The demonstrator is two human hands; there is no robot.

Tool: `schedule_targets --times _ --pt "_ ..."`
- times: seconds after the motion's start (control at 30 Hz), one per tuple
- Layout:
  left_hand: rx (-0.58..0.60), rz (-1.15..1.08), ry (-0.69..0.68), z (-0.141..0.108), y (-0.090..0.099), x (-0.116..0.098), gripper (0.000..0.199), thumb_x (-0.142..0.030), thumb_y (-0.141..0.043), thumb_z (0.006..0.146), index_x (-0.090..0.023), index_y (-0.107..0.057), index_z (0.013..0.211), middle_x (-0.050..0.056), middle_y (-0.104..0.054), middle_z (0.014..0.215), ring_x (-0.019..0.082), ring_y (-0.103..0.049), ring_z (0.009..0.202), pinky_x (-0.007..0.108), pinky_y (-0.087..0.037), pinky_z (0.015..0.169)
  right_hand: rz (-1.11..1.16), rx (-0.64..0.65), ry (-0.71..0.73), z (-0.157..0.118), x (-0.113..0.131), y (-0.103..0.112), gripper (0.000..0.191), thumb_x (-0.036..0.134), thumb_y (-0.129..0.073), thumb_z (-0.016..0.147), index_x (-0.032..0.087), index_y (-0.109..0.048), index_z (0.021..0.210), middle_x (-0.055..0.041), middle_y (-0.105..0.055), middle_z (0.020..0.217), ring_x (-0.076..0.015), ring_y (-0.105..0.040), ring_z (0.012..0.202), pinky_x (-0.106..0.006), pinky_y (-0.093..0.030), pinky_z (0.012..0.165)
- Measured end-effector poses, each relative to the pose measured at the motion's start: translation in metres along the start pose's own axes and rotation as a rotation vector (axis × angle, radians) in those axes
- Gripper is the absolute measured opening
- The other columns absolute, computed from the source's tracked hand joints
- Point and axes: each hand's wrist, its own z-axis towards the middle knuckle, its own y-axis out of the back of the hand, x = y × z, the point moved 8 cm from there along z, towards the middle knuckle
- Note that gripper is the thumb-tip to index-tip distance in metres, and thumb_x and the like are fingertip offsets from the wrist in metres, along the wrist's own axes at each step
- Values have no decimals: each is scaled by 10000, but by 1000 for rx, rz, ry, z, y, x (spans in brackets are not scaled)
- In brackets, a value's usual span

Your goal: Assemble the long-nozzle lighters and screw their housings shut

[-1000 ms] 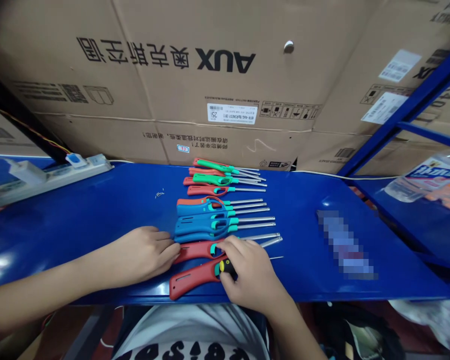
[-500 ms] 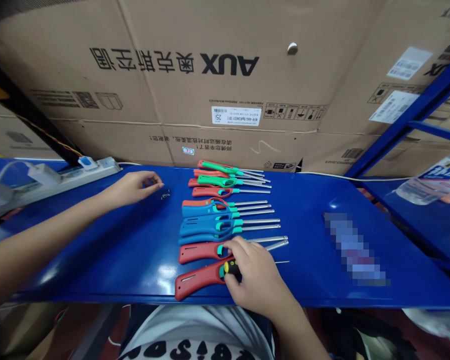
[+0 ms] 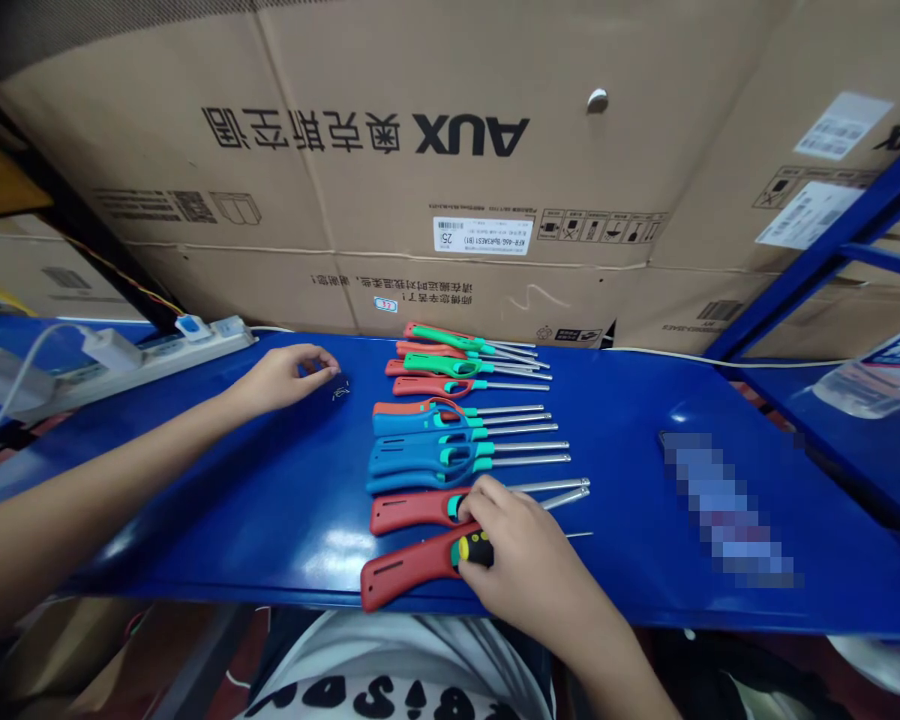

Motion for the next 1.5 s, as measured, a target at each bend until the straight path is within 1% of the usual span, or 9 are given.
schedule_targets --times 0.17,0.3,0.5,0.6,0.7,0.9,1.07,1.3,1.5 --pt "83 -40 -192 -31 -11 -57 279 -415 -535 917 -206 -710 976 55 -727 1011 215 -658 892 332 -522 830 -114 178 -12 2 2 8 149 87 -576 779 218 -527 831 -7 -598 945 -168 -571 765 -281 -364 640" --pt "180 -50 -388 -59 -26 -102 203 -321 -525 966 -200 -681 1014 64 -709 1038 232 -655 1010 367 -510 911 -78 168 99 3 8 25 179 60 -575 821 230 -560 875 -13 -627 961 -172 -604 817 -273 -426 680" --pt "104 11 -459 -72 -24 -121 179 -265 -510 994 -210 -656 1083 70 -676 1094 239 -635 1042 367 -504 885 -68 -107 311 21 27 103 119 137 -587 895 236 -634 941 -34 -683 933 -181 -638 832 -297 -500 723" --pt "49 32 -547 -80 -20 -126 187 -244 -474 1016 -201 -649 1065 65 -677 1039 224 -623 980 355 -492 850 -152 -282 391 48 31 143 120 136 -593 880 223 -635 952 -37 -682 942 -176 -646 814 -295 -491 714" --pt "35 -13 -600 -88 -23 -124 187 -229 -461 1025 -197 -639 1070 56 -683 1021 204 -613 938 337 -487 836 -248 -371 404 93 25 160 77 160 -627 859 209 -646 915 -56 -687 912 -207 -652 828 -329 -489 745" --pt "89 -75 -599 -94 -39 -118 188 -279 -471 1026 -218 -626 1114 49 -670 1071 199 -628 976 320 -513 825 -367 -316 225 199 -8 141 145 34 -641 767 163 -637 832 -108 -672 916 -247 -632 886 -368 -489 815" --pt "119 -86 -595 -96 -38 -117 240 -365 -537 997 -223 -607 1177 69 -658 1121 220 -644 995 340 -540 819 -353 -283 161 236 -30 123 132 64 -707 767 168 -627 750 -77 -641 870 -198 -596 811 -336 -482 802" --pt "98 -37 -644 -96 -34 -119 223 -340 -500 1014 -223 -596 1178 91 -651 1172 245 -637 1057 363 -549 832 -288 -456 72 226 -39 125 208 250 -739 850 180 -590 723 -66 -582 813 -203 -564 774 -362 -476 785" --pt "134 -82 -607 -91 -40 -117 168 -270 -467 1007 -220 -586 1115 74 -659 1158 223 -649 1037 353 -550 847 -163 -600 210 176 24 130 318 377 -572 982 207 -517 719 -25 -561 818 -157 -543 764 -310 -462 759"
